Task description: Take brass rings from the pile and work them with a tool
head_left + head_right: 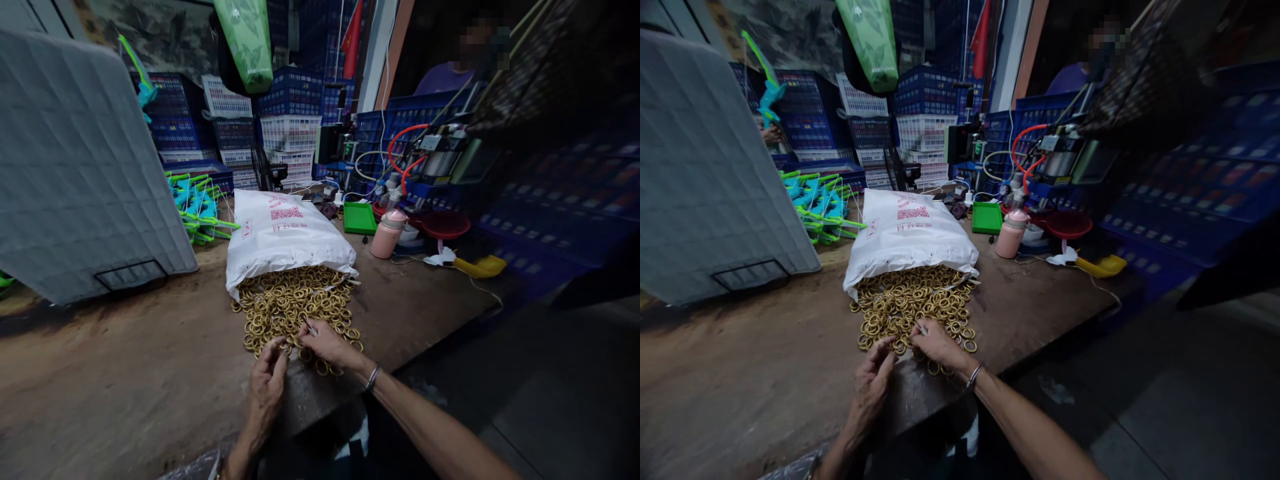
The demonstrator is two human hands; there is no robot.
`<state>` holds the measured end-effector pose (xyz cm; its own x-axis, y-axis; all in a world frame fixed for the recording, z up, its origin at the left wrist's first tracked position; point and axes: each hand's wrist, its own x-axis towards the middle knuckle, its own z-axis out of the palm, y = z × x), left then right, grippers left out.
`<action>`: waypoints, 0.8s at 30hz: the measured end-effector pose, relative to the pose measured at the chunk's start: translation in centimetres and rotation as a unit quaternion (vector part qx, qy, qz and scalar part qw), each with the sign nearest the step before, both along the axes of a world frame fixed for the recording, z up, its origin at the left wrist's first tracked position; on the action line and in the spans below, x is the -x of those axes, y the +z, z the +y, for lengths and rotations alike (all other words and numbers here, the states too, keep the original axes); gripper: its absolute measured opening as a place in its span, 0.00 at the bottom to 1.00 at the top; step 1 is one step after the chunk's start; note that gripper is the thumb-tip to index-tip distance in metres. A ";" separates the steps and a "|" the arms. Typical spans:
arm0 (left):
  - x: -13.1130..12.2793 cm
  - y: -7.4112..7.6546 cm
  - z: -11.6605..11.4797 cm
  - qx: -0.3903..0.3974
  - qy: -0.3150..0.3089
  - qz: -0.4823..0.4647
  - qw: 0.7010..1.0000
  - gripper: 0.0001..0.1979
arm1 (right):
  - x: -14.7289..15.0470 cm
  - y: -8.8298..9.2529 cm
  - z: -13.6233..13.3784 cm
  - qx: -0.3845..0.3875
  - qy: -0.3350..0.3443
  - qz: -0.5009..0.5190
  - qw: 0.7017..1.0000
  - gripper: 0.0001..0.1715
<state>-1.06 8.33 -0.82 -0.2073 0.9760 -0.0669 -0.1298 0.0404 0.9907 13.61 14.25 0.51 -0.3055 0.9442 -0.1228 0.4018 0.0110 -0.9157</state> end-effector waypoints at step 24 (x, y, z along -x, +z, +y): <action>-0.8 0.5 -2.0 0.108 -0.181 -0.102 0.972 0.16 | 1.2 0.3 -3.1 0.008 0.020 -0.020 1.000 0.09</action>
